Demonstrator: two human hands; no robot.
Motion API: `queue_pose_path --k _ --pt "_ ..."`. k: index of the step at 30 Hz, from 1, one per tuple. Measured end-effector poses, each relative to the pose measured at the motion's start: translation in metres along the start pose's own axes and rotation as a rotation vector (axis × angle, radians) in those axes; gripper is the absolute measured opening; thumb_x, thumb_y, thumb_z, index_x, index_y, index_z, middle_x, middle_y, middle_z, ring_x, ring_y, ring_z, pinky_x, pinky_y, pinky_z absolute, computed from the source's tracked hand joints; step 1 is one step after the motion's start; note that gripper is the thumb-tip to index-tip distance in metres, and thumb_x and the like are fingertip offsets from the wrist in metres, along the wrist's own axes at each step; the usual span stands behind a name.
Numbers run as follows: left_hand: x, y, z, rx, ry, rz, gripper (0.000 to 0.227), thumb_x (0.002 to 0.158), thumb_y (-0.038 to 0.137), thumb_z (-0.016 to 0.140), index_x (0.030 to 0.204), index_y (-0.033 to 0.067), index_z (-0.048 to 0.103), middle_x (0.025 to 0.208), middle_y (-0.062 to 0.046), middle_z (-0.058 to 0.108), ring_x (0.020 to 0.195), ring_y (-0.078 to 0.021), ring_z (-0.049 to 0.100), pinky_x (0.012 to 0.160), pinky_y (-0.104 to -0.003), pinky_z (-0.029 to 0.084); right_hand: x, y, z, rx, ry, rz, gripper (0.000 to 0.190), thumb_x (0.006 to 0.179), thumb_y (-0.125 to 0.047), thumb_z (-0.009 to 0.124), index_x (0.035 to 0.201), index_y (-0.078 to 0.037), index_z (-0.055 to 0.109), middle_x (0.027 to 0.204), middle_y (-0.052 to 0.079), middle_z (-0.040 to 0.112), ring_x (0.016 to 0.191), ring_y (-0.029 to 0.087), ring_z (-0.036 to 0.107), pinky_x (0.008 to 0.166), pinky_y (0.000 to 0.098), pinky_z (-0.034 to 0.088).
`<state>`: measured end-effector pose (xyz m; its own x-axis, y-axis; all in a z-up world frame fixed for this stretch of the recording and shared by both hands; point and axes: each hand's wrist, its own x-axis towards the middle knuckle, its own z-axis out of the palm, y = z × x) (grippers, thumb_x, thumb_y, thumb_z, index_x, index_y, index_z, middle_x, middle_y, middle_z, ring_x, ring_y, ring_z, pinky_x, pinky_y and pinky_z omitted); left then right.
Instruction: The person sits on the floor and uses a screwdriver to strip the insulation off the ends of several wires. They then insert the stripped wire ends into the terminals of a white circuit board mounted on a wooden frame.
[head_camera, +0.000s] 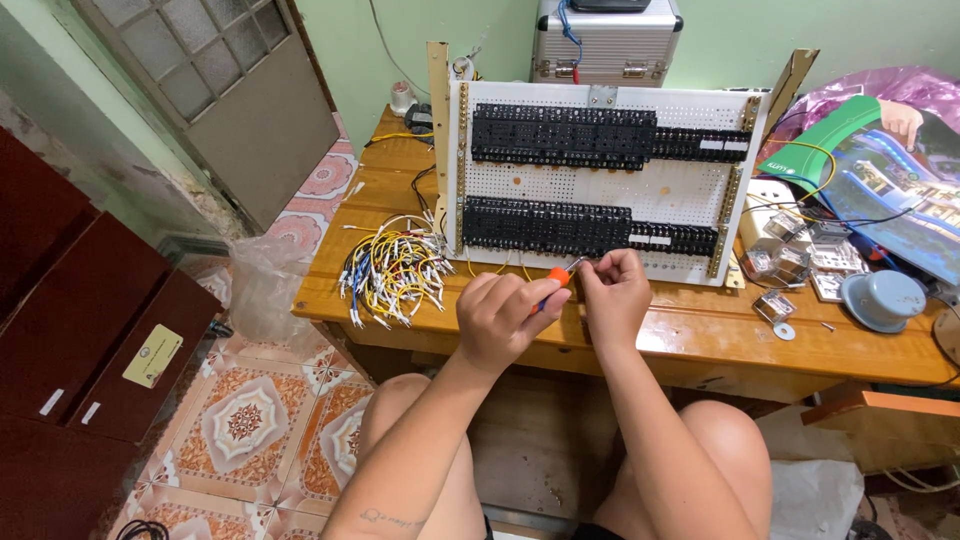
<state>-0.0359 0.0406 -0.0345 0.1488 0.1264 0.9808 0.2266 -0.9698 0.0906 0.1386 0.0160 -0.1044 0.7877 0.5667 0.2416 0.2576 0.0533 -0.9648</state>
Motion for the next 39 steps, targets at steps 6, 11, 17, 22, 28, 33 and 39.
queue_pose_path --k 6,11,17,22,28,33,39 --pt "-0.008 -0.003 0.018 0.049 0.0 0.046 0.014 0.094 0.03 0.076 0.101 0.0181 0.073 0.065 0.003 0.045 0.052 -0.0157 0.056 0.06 -0.028 0.053 -0.001 -0.002 -0.001 -0.092 0.024 -0.028 0.024 0.082 -0.012 0.081 0.083 -0.018 0.058 0.074 0.001 0.074 0.055 0.006 0.051 0.055 0.0204 0.042" --pt "0.001 0.008 0.015 0.056 -0.006 0.072 0.014 0.095 0.03 0.074 0.102 0.0186 0.073 0.065 0.002 0.043 0.051 -0.0168 0.054 0.057 -0.029 0.051 -0.001 0.0 0.001 -0.165 0.036 -0.033 0.022 0.082 -0.013 0.079 0.083 -0.019 0.059 0.071 0.0 0.074 0.055 0.009 0.052 0.058 0.0223 0.043" --pt "0.004 0.015 0.015 0.106 0.015 0.112 0.013 0.096 0.03 0.072 0.103 0.0192 0.073 0.066 0.001 0.041 0.05 -0.0185 0.052 0.056 -0.03 0.05 -0.002 0.002 0.001 -0.168 0.037 -0.055 0.02 0.082 -0.014 0.081 0.084 -0.02 0.061 0.07 0.0 0.073 0.057 0.01 0.054 0.059 0.0229 0.044" --pt "0.003 0.019 0.02 0.153 0.028 0.176 0.01 0.094 0.028 0.072 0.101 0.021 0.073 0.066 0.002 0.04 0.05 -0.0172 0.05 0.054 -0.029 0.048 -0.004 -0.013 0.0 -0.169 0.043 0.011 0.019 0.083 -0.014 0.079 0.083 -0.02 0.061 0.071 -0.002 0.074 0.06 0.011 0.057 0.064 0.023 0.045" --pt "0.008 0.024 0.021 0.157 -0.007 0.182 0.013 0.097 0.031 0.067 0.106 0.0226 0.072 0.069 0.002 0.042 0.054 -0.0171 0.052 0.056 -0.03 0.049 -0.001 -0.001 0.0 -0.19 0.043 0.051 0.018 0.082 -0.018 0.08 0.082 -0.023 0.062 0.07 -0.005 0.073 0.063 0.01 0.06 0.068 0.0228 0.046" --pt "0.009 0.021 0.023 0.055 -0.061 0.023 0.042 0.1 0.034 0.065 0.141 0.0275 0.064 0.098 -0.004 0.05 0.085 -0.024 0.061 0.077 -0.038 0.051 -0.01 -0.012 -0.002 -0.246 0.037 0.022 0.011 0.087 -0.027 0.074 0.084 -0.024 0.063 0.067 -0.003 0.07 0.066 0.017 0.063 0.073 0.0278 0.048" --pt "-0.002 0.014 0.029 -0.055 -0.005 0.13 0.037 0.098 0.017 0.067 0.135 0.0257 0.067 0.117 -0.008 0.065 0.102 -0.0241 0.07 0.094 -0.044 0.05 -0.018 -0.016 -0.011 -0.37 -0.009 -0.169 0.025 0.074 -0.031 0.072 0.097 -0.029 0.063 0.08 -0.004 0.074 0.085 0.027 0.071 0.089 0.0321 0.044"
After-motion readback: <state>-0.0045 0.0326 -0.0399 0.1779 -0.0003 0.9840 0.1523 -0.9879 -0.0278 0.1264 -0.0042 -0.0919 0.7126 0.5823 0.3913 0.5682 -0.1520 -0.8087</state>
